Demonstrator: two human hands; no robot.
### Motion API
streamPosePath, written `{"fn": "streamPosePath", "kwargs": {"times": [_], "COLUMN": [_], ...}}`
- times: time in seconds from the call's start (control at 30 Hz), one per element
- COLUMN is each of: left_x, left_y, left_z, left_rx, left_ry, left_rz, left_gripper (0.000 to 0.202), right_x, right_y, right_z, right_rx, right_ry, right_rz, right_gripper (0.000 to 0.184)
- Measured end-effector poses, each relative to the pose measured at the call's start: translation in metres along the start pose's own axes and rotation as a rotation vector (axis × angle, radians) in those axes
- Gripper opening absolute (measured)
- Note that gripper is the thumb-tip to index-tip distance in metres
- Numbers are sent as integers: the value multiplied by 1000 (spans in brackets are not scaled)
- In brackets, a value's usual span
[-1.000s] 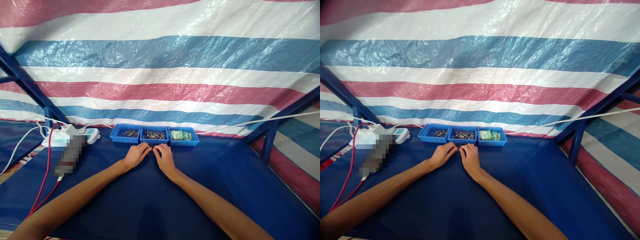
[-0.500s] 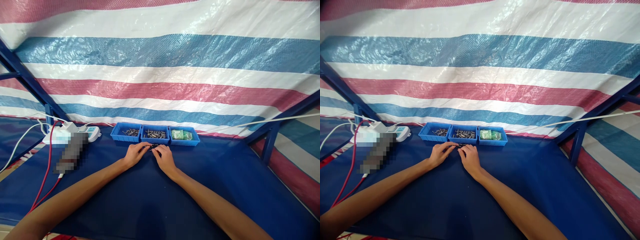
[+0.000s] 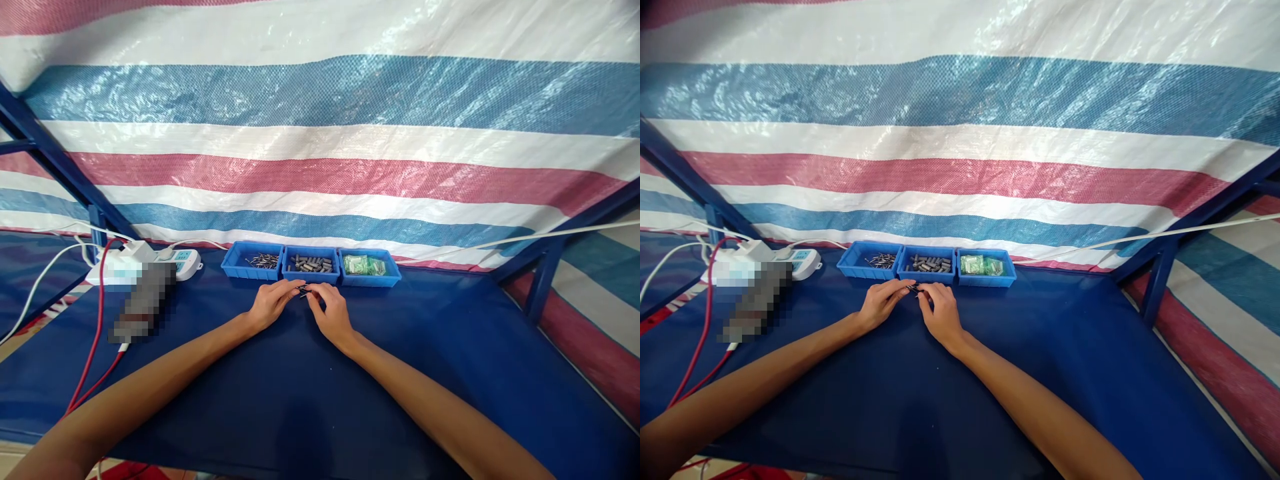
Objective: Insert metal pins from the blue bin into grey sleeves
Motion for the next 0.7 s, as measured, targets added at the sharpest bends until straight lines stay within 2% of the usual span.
{"fn": "streamPosePath", "kwargs": {"times": [0.2,0.43,0.7], "left_x": [-6,-6,-2], "left_y": [-12,-11,-2], "left_z": [-3,-2,6], "left_rx": [70,90,72], "left_ry": [-24,-49,-38], "left_rz": [8,47,1], "left_gripper": [27,29,27], "right_x": [-5,-15,0], "right_y": [-8,-12,-6], "right_z": [-1,-3,-1], "right_rx": [86,134,41], "right_ry": [-41,-115,-5], "right_rz": [7,-4,19], "right_gripper": [23,24,25]}}
Point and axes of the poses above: each hand's wrist, its own z-axis towards the middle knuckle, its own x-axis out of the back of the hand, y = z × x, the point moved 9 cm from there along z, towards the middle knuckle, and after that the axes turned 6 degrees about x, right-handed, at the moved point
